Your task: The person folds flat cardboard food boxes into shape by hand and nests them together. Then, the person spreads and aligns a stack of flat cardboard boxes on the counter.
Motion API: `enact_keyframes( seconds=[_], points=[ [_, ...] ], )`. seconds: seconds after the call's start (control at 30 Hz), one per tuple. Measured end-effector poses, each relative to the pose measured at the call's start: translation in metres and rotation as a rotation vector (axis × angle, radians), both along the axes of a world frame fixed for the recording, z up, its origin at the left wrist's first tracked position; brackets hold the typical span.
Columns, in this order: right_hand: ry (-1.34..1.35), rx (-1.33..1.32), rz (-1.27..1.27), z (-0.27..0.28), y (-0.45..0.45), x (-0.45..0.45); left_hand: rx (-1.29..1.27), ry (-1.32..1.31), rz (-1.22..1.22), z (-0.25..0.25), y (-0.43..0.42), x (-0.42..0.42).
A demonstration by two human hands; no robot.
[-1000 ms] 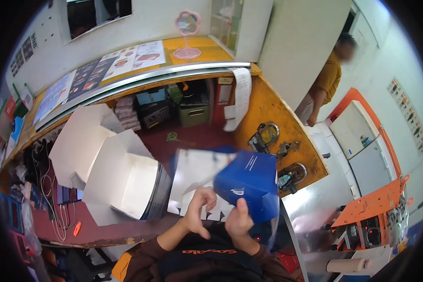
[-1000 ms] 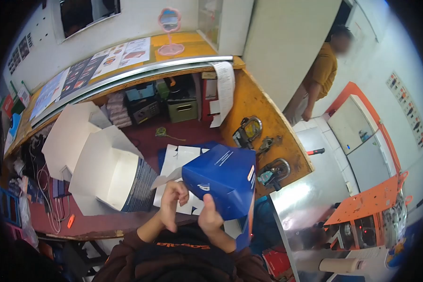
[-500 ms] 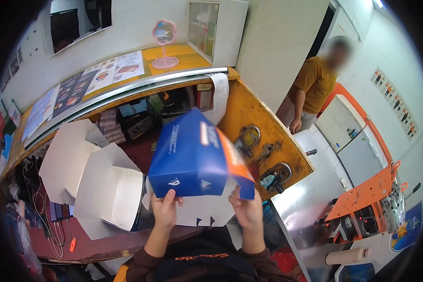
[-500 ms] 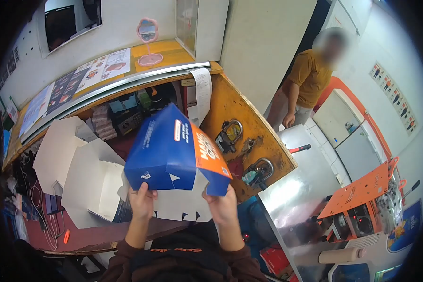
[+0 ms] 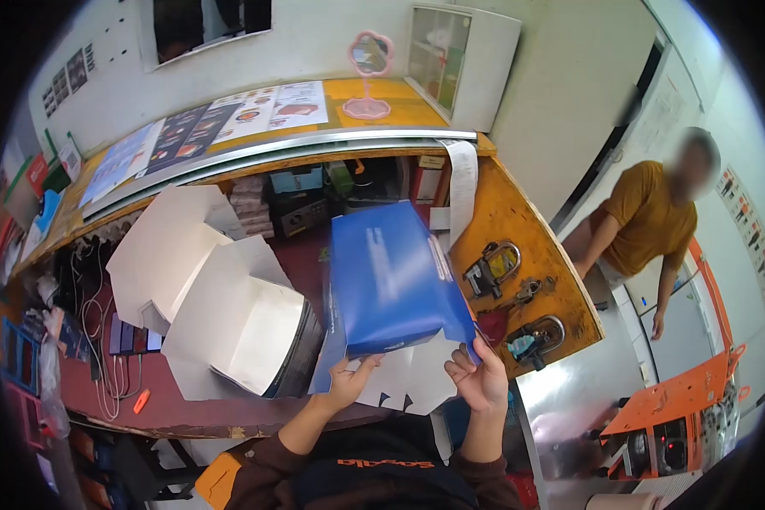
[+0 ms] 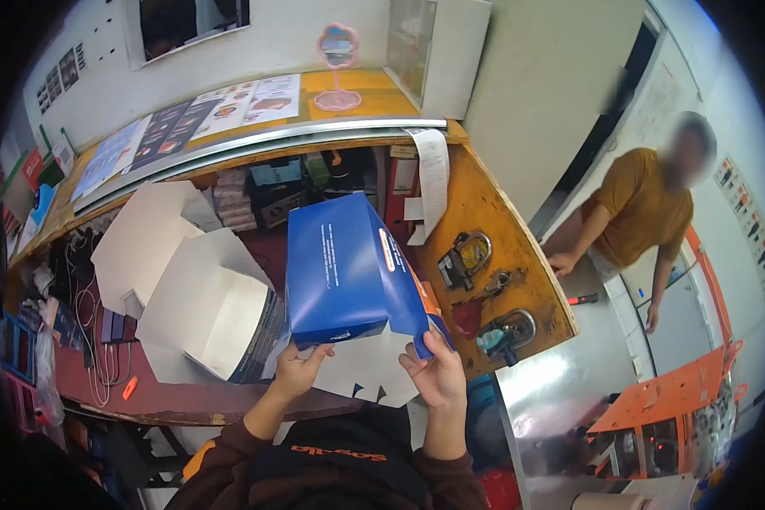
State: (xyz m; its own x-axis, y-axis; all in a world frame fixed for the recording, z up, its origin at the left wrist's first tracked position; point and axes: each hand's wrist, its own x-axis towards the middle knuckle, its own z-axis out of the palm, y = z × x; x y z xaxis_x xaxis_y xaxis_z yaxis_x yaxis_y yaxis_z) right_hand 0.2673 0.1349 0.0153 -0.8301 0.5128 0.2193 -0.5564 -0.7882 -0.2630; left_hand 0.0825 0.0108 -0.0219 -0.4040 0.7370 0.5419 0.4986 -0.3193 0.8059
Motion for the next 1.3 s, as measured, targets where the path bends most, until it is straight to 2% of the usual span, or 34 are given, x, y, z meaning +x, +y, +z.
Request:
enact_keyframes(
  seconds=[0.03, 0.07, 0.1, 0.13, 0.17, 0.2, 0.23, 0.3, 0.33, 0.4, 0.43, 0.5, 0.53, 0.57, 0.63, 0.7, 0.77, 0.8, 0.83, 0.9, 0.97, 1.0, 1.03, 1.07, 1.1, 1.17, 1.2, 1.23, 1.27, 1.3],
  points=[
    [-0.333, 0.065, -0.304, 0.019, -0.014, -0.008, 0.001, -0.002, 0.009, 0.005, 0.000, 0.001],
    [-0.665, 0.134, -0.611, 0.029, -0.025, -0.017, 0.024, -0.149, -0.012, 0.011, 0.001, 0.006],
    [-0.663, 0.140, -0.605, 0.017, -0.030, -0.026, 0.051, -0.293, -0.035, 0.016, 0.003, 0.011],
    [-0.809, 0.363, -0.923, -0.005, -0.035, -0.034, 0.060, -0.289, -0.029, 0.018, 0.007, 0.018],
    [-0.945, 0.587, -1.243, -0.022, -0.045, -0.042, 0.123, -0.449, -0.082, 0.017, 0.007, 0.029],
    [-0.888, 0.524, -1.245, -0.028, -0.057, -0.050, 0.189, -0.607, -0.137, 0.015, 0.007, 0.040],
    [-0.664, 0.383, -1.313, -0.029, -0.063, -0.065, 0.163, -0.642, -0.144, 0.012, 0.008, 0.047],
    [-0.490, 0.032, -0.857, -0.017, -0.065, -0.069, 0.132, -0.503, -0.100, 0.002, 0.013, 0.048],
    [-0.485, 0.035, -0.853, -0.009, -0.067, -0.068, 0.137, -0.499, -0.097, -0.004, 0.015, 0.044],
    [-0.408, -0.170, -0.439, 0.004, -0.065, -0.064, 0.042, -0.354, -0.119, -0.012, 0.015, 0.034],
    [-0.404, -0.165, -0.433, 0.001, -0.061, -0.062, 0.047, -0.349, -0.113, -0.010, 0.014, 0.030],
    [-0.312, -0.119, -0.394, -0.023, -0.052, -0.052, -0.042, -0.873, -0.326, -0.001, 0.010, 0.025],
    [-0.073, 0.021, -0.400, -0.022, -0.049, -0.056, 0.035, -1.304, -0.468, 0.014, 0.006, 0.021],
    [-0.072, 0.019, -0.400, -0.021, -0.052, -0.058, 0.033, -1.303, -0.466, 0.012, 0.002, 0.017],
    [-0.545, 0.096, -0.809, -0.006, -0.059, -0.064, 0.213, -1.702, -0.790, 0.002, -0.002, 0.005],
    [-0.520, 0.173, -0.783, -0.019, -0.058, -0.059, 0.182, -1.611, -0.707, -0.014, -0.002, 0.008],
    [-0.506, 0.225, -0.795, -0.007, -0.068, -0.061, -0.125, -0.787, 0.010, -0.008, -0.002, 0.025],
    [-0.471, 0.200, -0.760, -0.015, -0.073, -0.066, -0.145, -0.793, 0.122, -0.004, -0.004, 0.030],
    [-0.436, 0.174, -0.727, -0.024, -0.079, -0.072, -0.146, -0.792, 0.129, -0.001, -0.005, 0.033],
    [-0.397, 0.032, -0.560, -0.047, -0.083, -0.075, -0.142, -0.987, 0.052, 0.002, -0.007, 0.037],
    [-0.485, -0.024, -0.537, -0.047, -0.070, -0.071, -0.210, -0.922, 0.054, 0.010, -0.011, 0.027],
    [-0.552, -0.045, -0.521, -0.054, -0.061, -0.067, -0.495, -0.453, -0.046, 0.021, -0.020, 0.019],
    [-0.588, 0.085, -0.588, -0.041, -0.060, -0.068, -0.753, 0.031, -0.145, 0.032, -0.030, 0.015],
    [-0.661, 0.160, -0.636, -0.025, -0.061, -0.068, -0.720, 0.229, -0.029, 0.038, -0.039, 0.014],
    [-0.735, 0.235, -0.683, -0.016, -0.063, -0.067, -0.723, 0.224, -0.028, 0.044, -0.041, 0.014],
    [-0.849, 0.865, -0.675, -0.031, -0.056, -0.062, -0.142, 0.395, 0.395, 0.058, -0.039, 0.008],
    [-0.881, 1.464, -0.830, -0.036, -0.058, -0.057, -0.317, 0.306, 0.284, 0.063, -0.040, 0.004],
    [-0.836, 1.976, -1.150, -0.041, -0.059, -0.052, -0.484, 0.212, 0.179, 0.066, -0.042, 0.000],
    [-0.809, 1.978, -0.988, -0.033, -0.064, -0.054, -0.573, 0.011, 0.105, 0.046, -0.043, -0.009],
    [-0.775, 1.979, -0.830, -0.020, -0.070, -0.057, -0.359, -0.222, 0.007, 0.029, -0.044, -0.017]
  ],
)
